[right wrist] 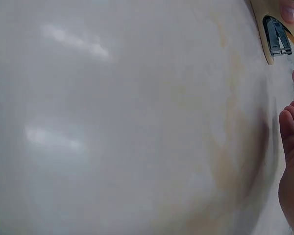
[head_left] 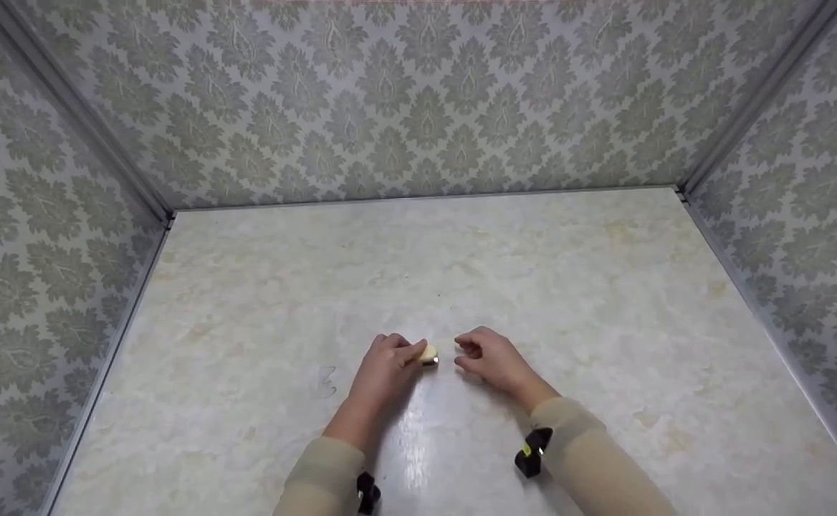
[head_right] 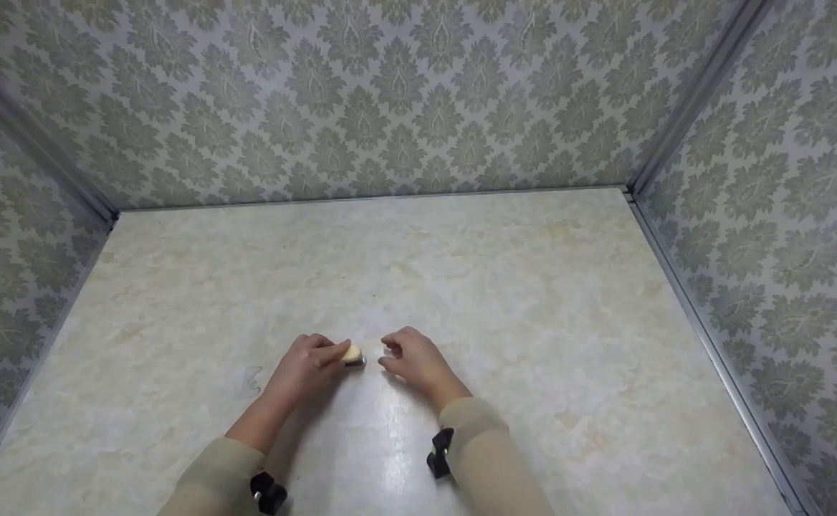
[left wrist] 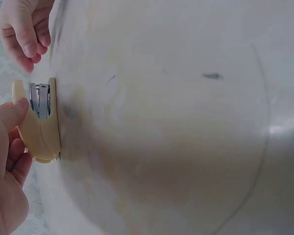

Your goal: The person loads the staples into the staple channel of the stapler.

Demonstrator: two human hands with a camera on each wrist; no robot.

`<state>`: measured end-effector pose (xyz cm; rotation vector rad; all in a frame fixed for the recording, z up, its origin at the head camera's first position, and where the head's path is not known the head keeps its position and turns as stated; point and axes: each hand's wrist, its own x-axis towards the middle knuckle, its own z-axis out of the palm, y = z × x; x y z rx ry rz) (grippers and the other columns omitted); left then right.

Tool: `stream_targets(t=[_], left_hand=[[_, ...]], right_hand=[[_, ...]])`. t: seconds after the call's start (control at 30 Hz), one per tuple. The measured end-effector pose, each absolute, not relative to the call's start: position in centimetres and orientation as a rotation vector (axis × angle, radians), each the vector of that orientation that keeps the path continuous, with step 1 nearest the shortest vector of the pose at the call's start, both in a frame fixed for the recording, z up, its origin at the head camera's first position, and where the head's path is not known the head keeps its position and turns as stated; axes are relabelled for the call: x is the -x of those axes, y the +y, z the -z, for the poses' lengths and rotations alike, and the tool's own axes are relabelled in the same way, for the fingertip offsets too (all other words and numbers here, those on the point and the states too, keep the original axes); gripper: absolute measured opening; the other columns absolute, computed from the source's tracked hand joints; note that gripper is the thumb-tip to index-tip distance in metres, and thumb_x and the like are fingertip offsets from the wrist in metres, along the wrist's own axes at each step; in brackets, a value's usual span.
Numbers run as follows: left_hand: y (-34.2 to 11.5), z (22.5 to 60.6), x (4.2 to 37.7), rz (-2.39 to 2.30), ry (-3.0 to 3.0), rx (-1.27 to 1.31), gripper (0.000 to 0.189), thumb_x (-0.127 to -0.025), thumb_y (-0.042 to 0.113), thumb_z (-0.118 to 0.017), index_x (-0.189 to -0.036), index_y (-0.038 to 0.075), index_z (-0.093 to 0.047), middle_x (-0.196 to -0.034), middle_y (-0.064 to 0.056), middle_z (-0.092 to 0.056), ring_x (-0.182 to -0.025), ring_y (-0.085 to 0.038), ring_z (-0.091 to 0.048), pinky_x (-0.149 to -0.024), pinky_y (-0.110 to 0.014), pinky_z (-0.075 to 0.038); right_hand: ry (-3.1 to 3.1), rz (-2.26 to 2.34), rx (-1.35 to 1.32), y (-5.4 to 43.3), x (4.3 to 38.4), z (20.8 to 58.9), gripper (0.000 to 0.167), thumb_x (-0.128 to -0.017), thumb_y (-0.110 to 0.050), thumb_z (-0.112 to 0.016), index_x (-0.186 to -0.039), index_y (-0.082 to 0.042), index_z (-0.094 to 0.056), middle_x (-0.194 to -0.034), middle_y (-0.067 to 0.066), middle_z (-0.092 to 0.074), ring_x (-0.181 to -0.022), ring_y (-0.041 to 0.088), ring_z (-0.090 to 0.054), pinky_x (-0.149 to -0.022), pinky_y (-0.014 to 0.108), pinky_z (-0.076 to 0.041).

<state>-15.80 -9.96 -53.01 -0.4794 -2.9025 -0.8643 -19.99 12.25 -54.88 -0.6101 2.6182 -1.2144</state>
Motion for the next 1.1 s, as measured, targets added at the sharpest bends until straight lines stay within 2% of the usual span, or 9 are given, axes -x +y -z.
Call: stream_targets(t=[0.23, 0.53, 0.87, 1.1], left_hand=[[-10.6, 52.9, 15.8, 1.073, -2.914, 0.405, 0.038, -0.09, 0.018, -0.063, -0.128, 0.015, -0.06, -0.104, -0.005, -0.058, -0.093, -0.021, -0.047, -0.079, -0.037, -0.045], [-11.2, 52.8, 15.9, 1.089, -2.95, 0.413, 0.041, -0.09, 0.018, -0.064, -0.13, 0.014, -0.058, -0.113, -0.01, -0.057, -0.103, -0.026, -0.049, -0.086, -0.041, -0.045], [-11.7, 53.2, 15.8, 1.139, -2.973, 0.252, 0.045, -0.087, 0.021, -0.068, -0.13, 0.016, -0.059, -0.112, -0.008, -0.055, -0.103, -0.024, -0.049, -0.087, -0.039, -0.044], [-12.3, 53.4, 15.9, 1.1, -2.957, 0.301, 0.045, -0.086, 0.019, -0.069, -0.129, 0.012, -0.059, -0.11, -0.01, -0.056, -0.101, -0.026, -0.05, -0.084, -0.04, -0.045]], right_hand=[[2.639, 1.226, 0.46, 13.7, 20.4, 54.6, 0.033, -0.085, -0.018, -0.07, -0.115, -0.005, -0.064, -0.1, 0.0, -0.058, -0.091, 0.014, -0.056, -0.081, 0.033, -0.048], [2.629, 1.302, 0.388, 15.5, 20.0, 54.8, 0.036, -0.085, -0.021, -0.07, -0.117, -0.006, -0.063, -0.104, 0.0, -0.057, -0.094, 0.015, -0.056, -0.083, 0.035, -0.048], [2.661, 1.363, 0.358, 17.9, 19.9, 55.0, 0.037, -0.084, -0.019, -0.071, -0.117, -0.004, -0.063, -0.105, 0.004, -0.058, -0.096, 0.019, -0.058, -0.084, 0.036, -0.049], [2.614, 1.427, 0.319, 18.6, 19.8, 54.9, 0.038, -0.085, -0.018, -0.07, -0.119, -0.002, -0.061, -0.108, 0.007, -0.058, -0.098, 0.02, -0.057, -0.085, 0.035, -0.048]])
